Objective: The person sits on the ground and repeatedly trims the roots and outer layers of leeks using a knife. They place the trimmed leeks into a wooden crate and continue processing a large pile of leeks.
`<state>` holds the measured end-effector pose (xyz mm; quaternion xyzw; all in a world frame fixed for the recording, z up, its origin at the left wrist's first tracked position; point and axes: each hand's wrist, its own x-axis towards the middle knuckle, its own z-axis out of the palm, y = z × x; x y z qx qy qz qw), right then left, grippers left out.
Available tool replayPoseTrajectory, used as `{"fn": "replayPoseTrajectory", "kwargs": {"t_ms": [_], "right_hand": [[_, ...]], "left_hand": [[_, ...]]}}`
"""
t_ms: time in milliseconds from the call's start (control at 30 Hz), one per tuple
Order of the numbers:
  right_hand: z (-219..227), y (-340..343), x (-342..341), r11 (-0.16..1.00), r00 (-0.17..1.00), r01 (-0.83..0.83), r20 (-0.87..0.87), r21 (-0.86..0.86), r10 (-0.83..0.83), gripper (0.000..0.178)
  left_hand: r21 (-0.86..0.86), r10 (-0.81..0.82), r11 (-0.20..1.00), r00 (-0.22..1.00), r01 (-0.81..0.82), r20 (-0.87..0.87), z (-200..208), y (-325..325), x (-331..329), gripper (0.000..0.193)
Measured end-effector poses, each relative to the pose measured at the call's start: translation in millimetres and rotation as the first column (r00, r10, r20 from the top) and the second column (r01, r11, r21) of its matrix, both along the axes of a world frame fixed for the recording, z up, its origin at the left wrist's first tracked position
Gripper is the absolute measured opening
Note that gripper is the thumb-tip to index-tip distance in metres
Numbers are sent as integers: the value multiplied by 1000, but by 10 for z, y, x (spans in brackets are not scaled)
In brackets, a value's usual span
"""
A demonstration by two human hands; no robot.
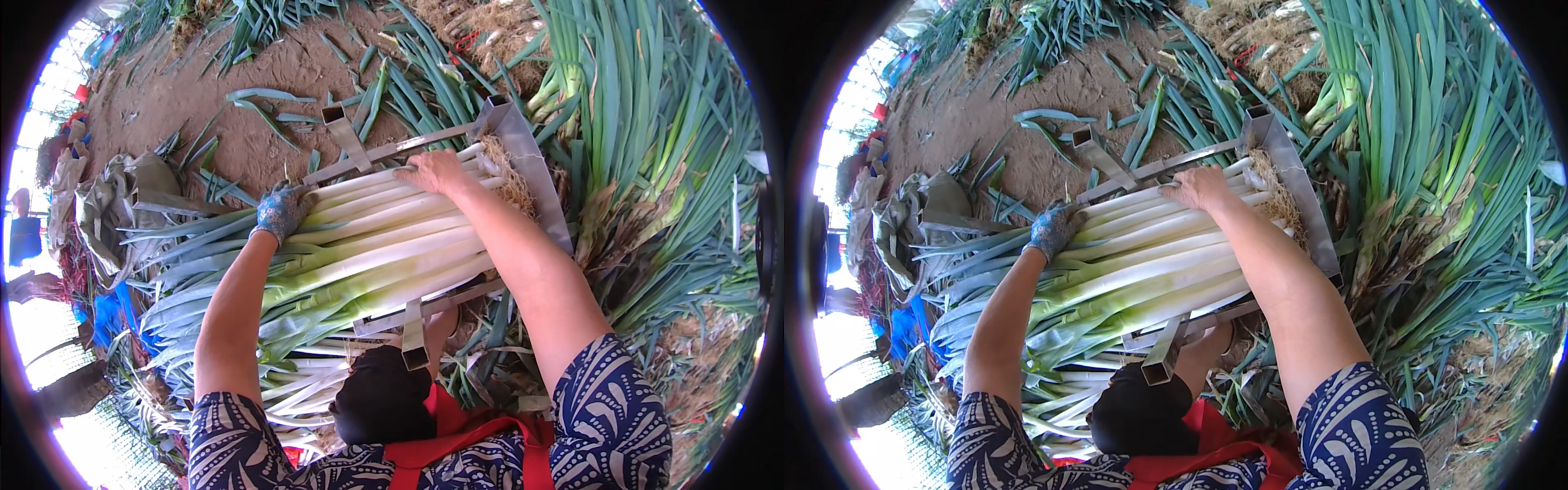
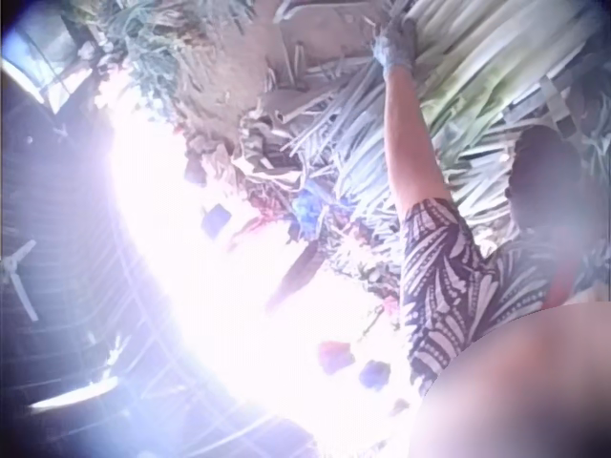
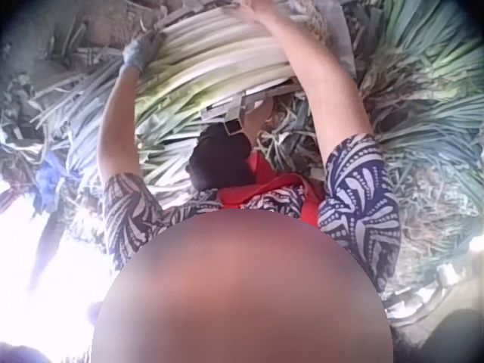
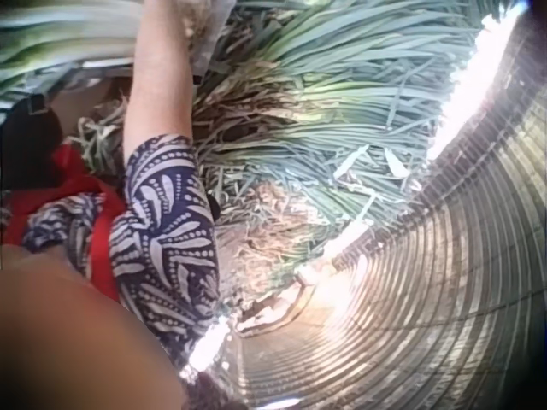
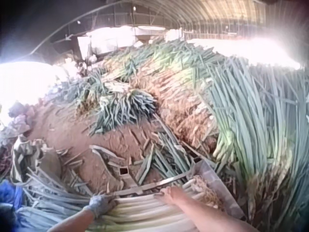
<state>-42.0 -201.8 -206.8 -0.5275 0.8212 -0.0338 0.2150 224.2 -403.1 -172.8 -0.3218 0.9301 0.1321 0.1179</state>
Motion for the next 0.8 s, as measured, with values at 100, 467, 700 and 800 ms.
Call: {"fn": "replayPoseTrajectory", "kwargs": {"t_ms": [100, 467, 700, 800], "right_hand": [[-68, -23, -7, 1000, 1000, 24, -17, 15, -23, 64], [975, 732, 399, 593, 923, 330, 382, -734, -41, 32], [1760, 3217, 1468, 700, 728, 623, 587, -348, -356, 25], [1678, 4139, 1854, 597, 568, 780, 609, -185, -553, 26]], "left_hand": [[-243, -140, 964, 984, 109, -112, -31, 17, -25, 41], [-204, -27, 979, 986, -8, -164, -50, -62, -36, 60], [45, -143, 985, 939, 166, -314, 423, 701, -190, 54], [71, -299, 929, 848, 364, -437, 616, 1338, -37, 55]]}}
